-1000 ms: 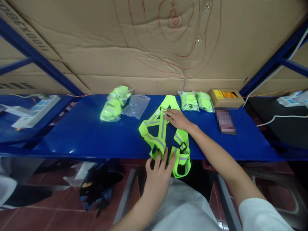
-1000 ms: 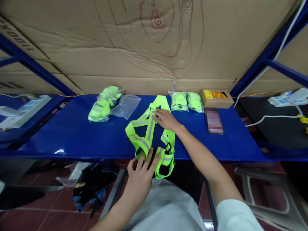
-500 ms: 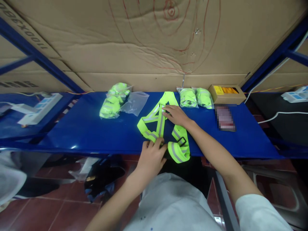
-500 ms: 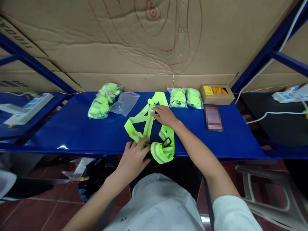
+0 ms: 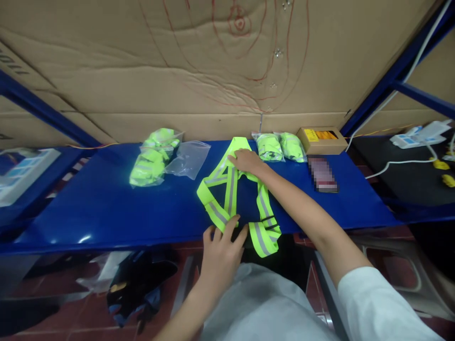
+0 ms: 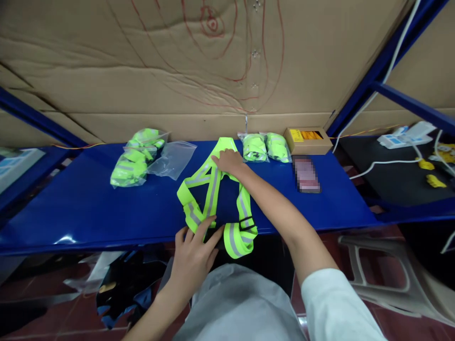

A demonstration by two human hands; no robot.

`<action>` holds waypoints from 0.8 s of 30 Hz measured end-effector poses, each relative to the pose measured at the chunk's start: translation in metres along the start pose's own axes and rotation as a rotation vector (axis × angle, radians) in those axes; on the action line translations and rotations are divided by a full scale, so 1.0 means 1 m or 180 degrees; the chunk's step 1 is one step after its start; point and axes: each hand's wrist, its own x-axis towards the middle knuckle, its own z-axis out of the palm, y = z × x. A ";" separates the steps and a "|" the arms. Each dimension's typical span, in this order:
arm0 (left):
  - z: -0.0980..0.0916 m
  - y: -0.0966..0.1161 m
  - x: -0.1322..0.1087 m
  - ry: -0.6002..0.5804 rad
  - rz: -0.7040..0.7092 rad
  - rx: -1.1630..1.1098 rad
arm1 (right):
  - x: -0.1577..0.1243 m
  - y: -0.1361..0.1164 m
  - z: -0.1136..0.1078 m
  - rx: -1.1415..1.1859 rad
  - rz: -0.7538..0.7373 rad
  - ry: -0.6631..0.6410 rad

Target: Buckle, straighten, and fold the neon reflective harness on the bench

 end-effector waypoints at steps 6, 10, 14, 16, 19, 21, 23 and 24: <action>-0.002 0.008 -0.015 0.0175 -0.0398 -0.0051 | 0.027 0.007 0.025 -0.0052 -0.0015 -0.0166; -0.003 0.010 -0.023 0.0136 -0.0509 -0.0094 | 0.045 0.010 0.032 -0.0039 0.0006 -0.0155; -0.003 0.011 -0.026 0.0069 -0.0259 -0.0225 | 0.057 0.014 0.030 -0.0100 0.0015 0.0036; -0.004 0.014 -0.028 0.0066 -0.0121 -0.0296 | 0.060 0.014 0.026 -0.0154 0.0019 0.0152; -0.008 0.018 -0.033 0.0185 -0.0029 -0.0391 | 0.064 0.014 0.021 -0.0245 0.0041 0.0318; -0.012 0.019 -0.037 0.0298 0.0012 -0.0421 | 0.067 0.013 0.020 -0.0293 0.0057 0.0402; -0.014 0.016 -0.039 0.0378 0.0047 -0.0367 | 0.070 0.011 0.019 -0.0335 0.0072 0.0456; -0.015 0.013 -0.040 0.0402 0.0045 -0.0324 | 0.071 0.010 0.018 -0.0358 0.0086 0.0473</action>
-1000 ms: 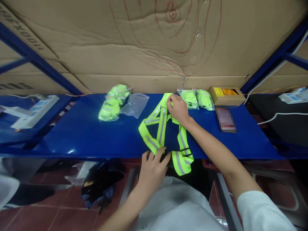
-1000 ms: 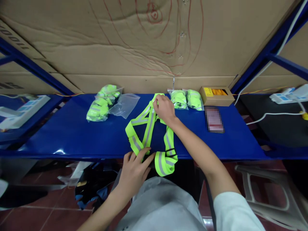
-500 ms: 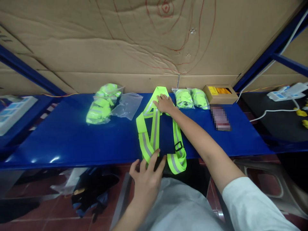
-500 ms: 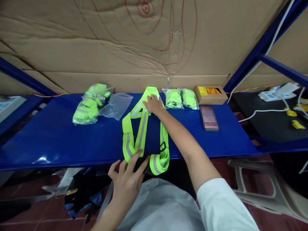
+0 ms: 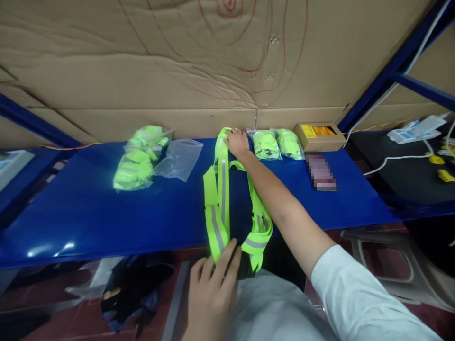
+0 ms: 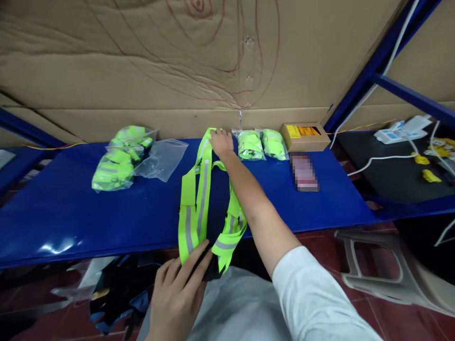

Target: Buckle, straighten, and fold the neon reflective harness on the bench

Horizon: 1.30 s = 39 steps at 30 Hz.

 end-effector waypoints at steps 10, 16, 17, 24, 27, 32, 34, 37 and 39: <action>0.021 -0.020 0.018 0.0026 -0.0051 0.0054 | -0.008 -0.008 -0.052 0.0201 -0.0449 -0.0740; 0.027 -0.019 0.024 0.0037 -0.0071 -0.0007 | -0.091 -0.015 -0.057 0.0738 -0.1678 -0.0434; 0.028 -0.018 0.024 0.0037 -0.0074 -0.0014 | -0.100 -0.014 -0.049 0.0737 -0.1825 -0.0581; 0.027 -0.016 0.021 -0.0024 -0.0067 0.0022 | -0.099 0.004 -0.003 0.0703 -0.1859 -0.0720; 0.028 -0.018 0.024 -0.0061 -0.0023 0.0142 | -0.085 0.004 -0.001 0.0758 -0.1892 -0.0557; 0.030 -0.018 0.025 -0.0076 0.0031 0.0211 | -0.058 -0.006 0.000 0.0749 -0.1573 -0.0340; 0.031 -0.018 0.024 -0.0064 -0.0002 0.0227 | -0.047 -0.010 0.002 0.0719 -0.1375 -0.0297; 0.031 -0.021 0.023 -0.0115 -0.0071 0.0263 | -0.034 -0.013 0.002 0.0704 -0.1185 -0.0295; 0.032 -0.025 0.024 -0.0175 -0.0105 0.0261 | -0.031 -0.014 -0.003 0.0702 -0.1146 -0.0355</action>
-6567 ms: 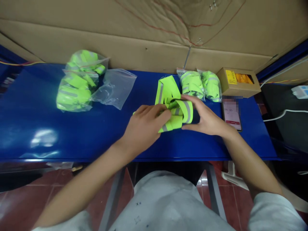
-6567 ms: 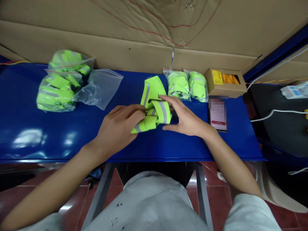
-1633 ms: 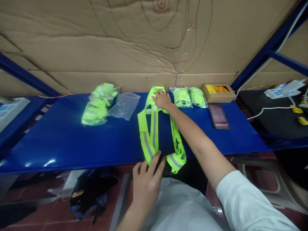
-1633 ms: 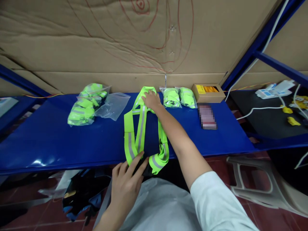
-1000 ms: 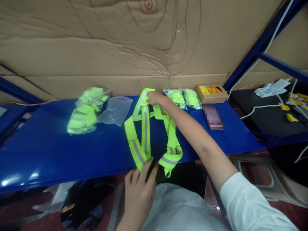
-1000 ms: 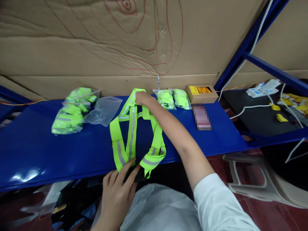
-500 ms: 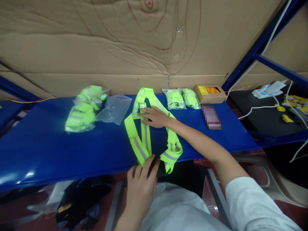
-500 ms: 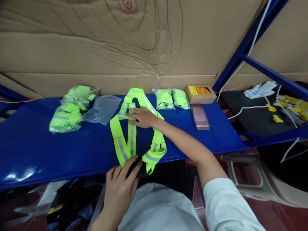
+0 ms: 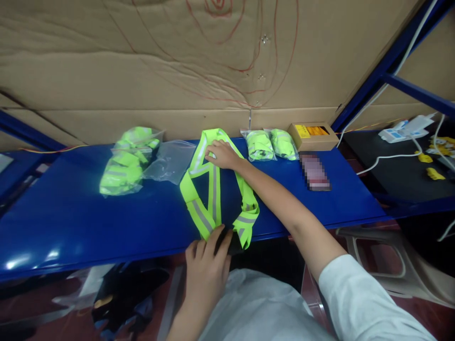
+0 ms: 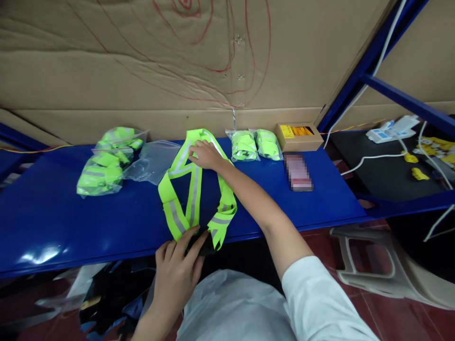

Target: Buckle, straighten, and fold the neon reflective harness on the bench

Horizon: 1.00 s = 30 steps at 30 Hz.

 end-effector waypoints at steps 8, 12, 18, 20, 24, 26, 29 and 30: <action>0.010 -0.001 0.016 0.0051 0.0000 -0.0094 | -0.035 -0.043 -0.024 0.0109 -0.0511 0.0033; 0.010 0.005 0.020 -0.0044 0.0000 -0.0156 | -0.050 -0.053 -0.005 0.0086 -0.1576 -0.0658; -0.001 0.004 0.012 -0.0226 -0.0267 -0.0267 | -0.038 -0.018 0.004 -0.0093 -0.1265 -0.0881; -0.003 0.001 0.010 -0.0242 -0.0443 -0.0222 | -0.031 -0.010 0.002 -0.0091 -0.1213 -0.0783; 0.002 -0.002 0.011 -0.0060 -0.0931 -0.0149 | -0.019 -0.004 0.001 0.0069 -0.1153 -0.0523; 0.008 0.000 0.014 0.0114 -0.1144 -0.0162 | -0.017 -0.006 -0.004 0.0154 -0.1175 -0.0443; 0.014 0.003 0.019 0.0289 -0.1259 -0.0218 | -0.033 -0.014 -0.024 0.0267 -0.1321 -0.0219; 0.015 0.003 0.020 0.0303 -0.1266 -0.0258 | -0.044 -0.017 -0.033 0.0283 -0.1341 -0.0110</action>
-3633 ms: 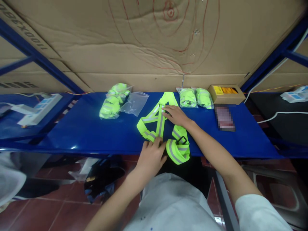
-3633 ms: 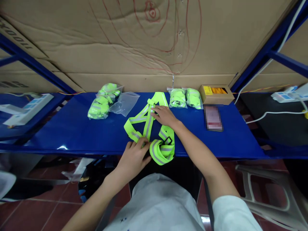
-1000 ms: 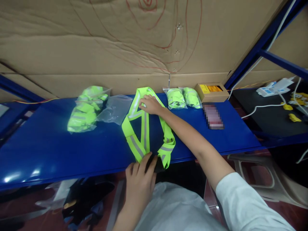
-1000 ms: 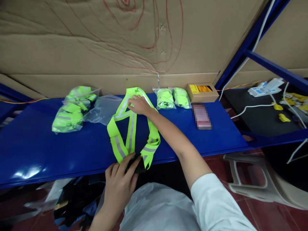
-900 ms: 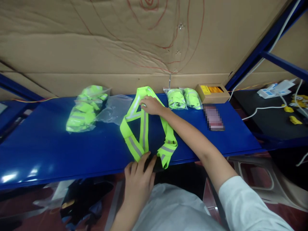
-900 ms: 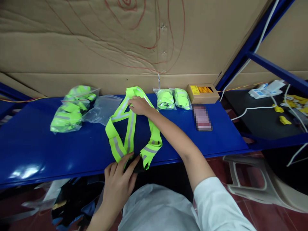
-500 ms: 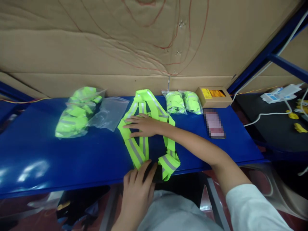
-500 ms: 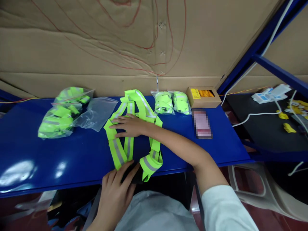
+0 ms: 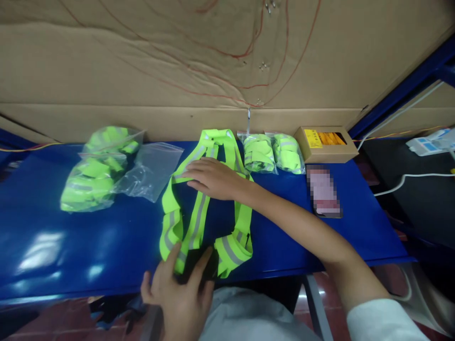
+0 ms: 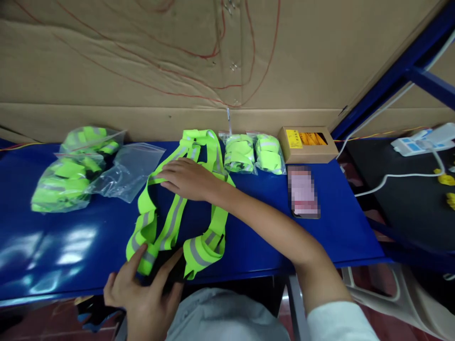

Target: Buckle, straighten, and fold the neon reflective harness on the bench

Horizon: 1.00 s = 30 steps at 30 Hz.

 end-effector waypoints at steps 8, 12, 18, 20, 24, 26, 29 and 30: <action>-0.001 -0.012 0.006 0.0106 0.0158 0.0102 | -0.101 -0.049 0.002 0.0162 0.0552 -0.0225; -0.001 -0.001 0.008 -0.0149 0.0442 -0.0460 | -0.105 -0.037 0.020 0.0143 0.0602 -0.0415; -0.001 0.014 0.005 -0.0041 0.0967 -0.1045 | -0.105 -0.015 0.010 0.0230 0.0704 -0.0102; -0.003 0.016 0.006 -0.0012 0.1107 -0.1056 | -0.107 -0.010 0.007 0.0316 0.0676 -0.0040; -0.008 0.017 0.013 -0.0182 0.1348 -0.0984 | -0.109 -0.007 0.006 0.0429 0.0581 0.0059; -0.013 0.017 0.017 -0.0355 0.1430 -0.0970 | -0.110 -0.011 0.001 0.0536 0.0479 0.0164; -0.021 0.014 0.022 -0.0592 0.1591 -0.1051 | -0.120 -0.026 -0.017 0.0535 0.0540 0.0591; -0.023 0.013 0.022 -0.0608 0.1616 -0.1086 | -0.126 -0.032 -0.024 0.0488 0.0628 0.0737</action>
